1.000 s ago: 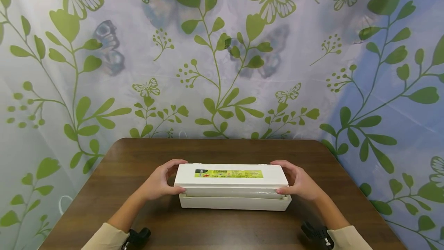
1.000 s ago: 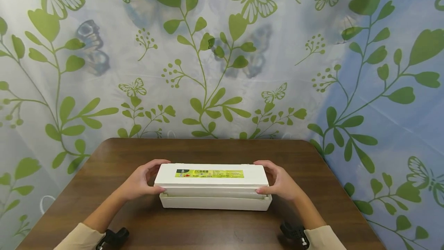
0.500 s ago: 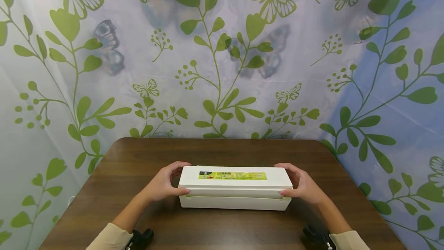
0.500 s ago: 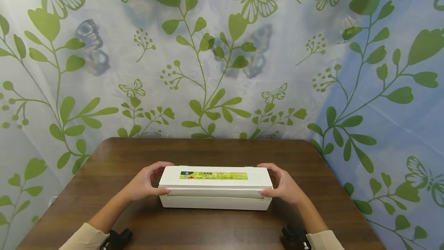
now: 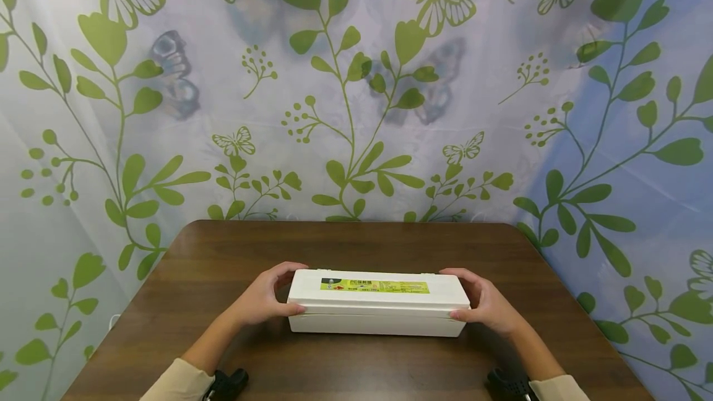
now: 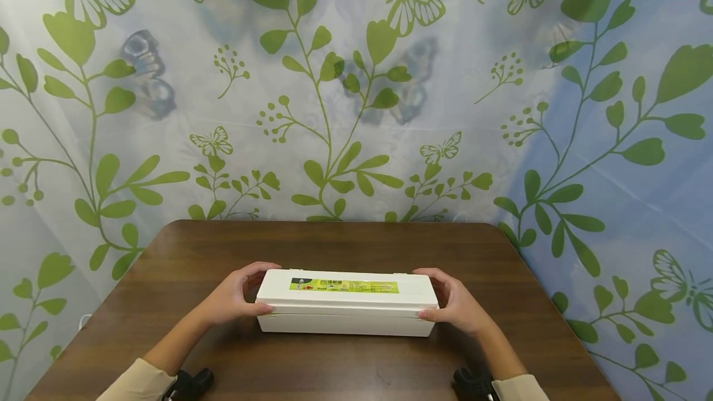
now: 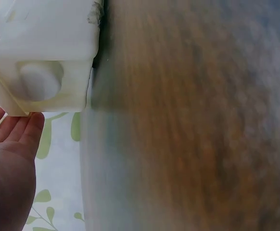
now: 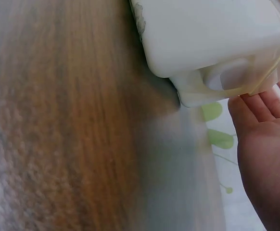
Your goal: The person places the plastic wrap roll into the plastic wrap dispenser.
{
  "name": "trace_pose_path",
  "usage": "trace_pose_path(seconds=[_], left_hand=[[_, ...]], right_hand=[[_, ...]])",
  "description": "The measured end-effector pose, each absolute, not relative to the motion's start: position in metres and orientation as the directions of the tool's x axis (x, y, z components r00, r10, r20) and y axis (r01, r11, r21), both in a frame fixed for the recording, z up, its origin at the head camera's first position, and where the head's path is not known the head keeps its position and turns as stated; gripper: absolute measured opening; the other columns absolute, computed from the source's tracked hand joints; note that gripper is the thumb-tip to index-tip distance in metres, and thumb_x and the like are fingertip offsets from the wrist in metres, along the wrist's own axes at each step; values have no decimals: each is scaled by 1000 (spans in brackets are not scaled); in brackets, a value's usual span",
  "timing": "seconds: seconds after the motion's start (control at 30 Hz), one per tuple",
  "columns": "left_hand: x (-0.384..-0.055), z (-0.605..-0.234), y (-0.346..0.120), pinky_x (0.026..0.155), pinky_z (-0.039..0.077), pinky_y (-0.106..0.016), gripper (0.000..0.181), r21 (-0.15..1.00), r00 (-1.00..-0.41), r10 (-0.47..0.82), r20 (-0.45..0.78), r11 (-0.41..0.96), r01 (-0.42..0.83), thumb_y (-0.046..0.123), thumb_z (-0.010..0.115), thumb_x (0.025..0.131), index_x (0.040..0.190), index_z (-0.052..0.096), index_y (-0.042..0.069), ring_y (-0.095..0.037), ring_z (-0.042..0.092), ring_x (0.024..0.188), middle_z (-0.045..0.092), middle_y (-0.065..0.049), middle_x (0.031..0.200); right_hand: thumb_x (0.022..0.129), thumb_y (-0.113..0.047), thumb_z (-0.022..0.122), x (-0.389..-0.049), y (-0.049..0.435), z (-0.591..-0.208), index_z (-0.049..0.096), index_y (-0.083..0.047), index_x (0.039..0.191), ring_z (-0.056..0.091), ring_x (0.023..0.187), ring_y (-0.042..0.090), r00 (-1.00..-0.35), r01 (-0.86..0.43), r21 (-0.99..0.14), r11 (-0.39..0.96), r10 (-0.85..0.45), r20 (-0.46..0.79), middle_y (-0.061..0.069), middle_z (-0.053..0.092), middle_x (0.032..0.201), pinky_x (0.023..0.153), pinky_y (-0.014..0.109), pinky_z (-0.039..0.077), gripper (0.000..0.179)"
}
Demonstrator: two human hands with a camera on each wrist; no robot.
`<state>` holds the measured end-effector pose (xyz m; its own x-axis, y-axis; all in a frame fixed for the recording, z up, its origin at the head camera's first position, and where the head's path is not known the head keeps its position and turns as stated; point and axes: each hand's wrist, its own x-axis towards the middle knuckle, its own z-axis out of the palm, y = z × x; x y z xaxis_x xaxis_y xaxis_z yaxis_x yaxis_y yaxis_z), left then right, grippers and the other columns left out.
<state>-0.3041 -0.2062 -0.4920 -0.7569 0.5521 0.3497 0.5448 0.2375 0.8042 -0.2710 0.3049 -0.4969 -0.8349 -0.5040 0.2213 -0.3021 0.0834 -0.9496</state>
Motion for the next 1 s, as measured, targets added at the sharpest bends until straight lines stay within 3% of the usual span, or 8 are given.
trace_pose_path(seconds=[0.27, 0.57, 1.0], left_hand=[[-299, -491, -206, 107, 45, -16, 68, 816, -772, 554, 310, 261, 515, 24, 91, 79, 137, 57, 13, -21, 62, 121, 64, -5, 132], [-292, -487, -206, 105, 50, -26, 68, 810, -782, 564, 264, 311, 498, 29, 90, 79, 136, 56, 16, -18, 62, 118, 63, -2, 131], [-276, -486, -200, 109, 47, -24, 74, 796, -761, 568, 312, 282, 536, 25, 93, 75, 137, 56, 12, -23, 60, 124, 62, -5, 133]], right_hand=[[83, 7, 75, -266, 305, -497, 33, 12, 150, 66, 108, 15, -843, -281, -956, 79, -496, 207, 6, 62, 133, 83, 38, 62, 79], [84, 8, 73, -264, 309, -499, 34, 11, 150, 67, 108, 15, -822, -297, -953, 60, -524, 223, 7, 63, 132, 82, 39, 62, 76], [82, 8, 73, -257, 317, -499, 35, 7, 151, 66, 109, 18, -802, -293, -955, 48, -556, 218, 8, 60, 134, 83, 41, 62, 79]])
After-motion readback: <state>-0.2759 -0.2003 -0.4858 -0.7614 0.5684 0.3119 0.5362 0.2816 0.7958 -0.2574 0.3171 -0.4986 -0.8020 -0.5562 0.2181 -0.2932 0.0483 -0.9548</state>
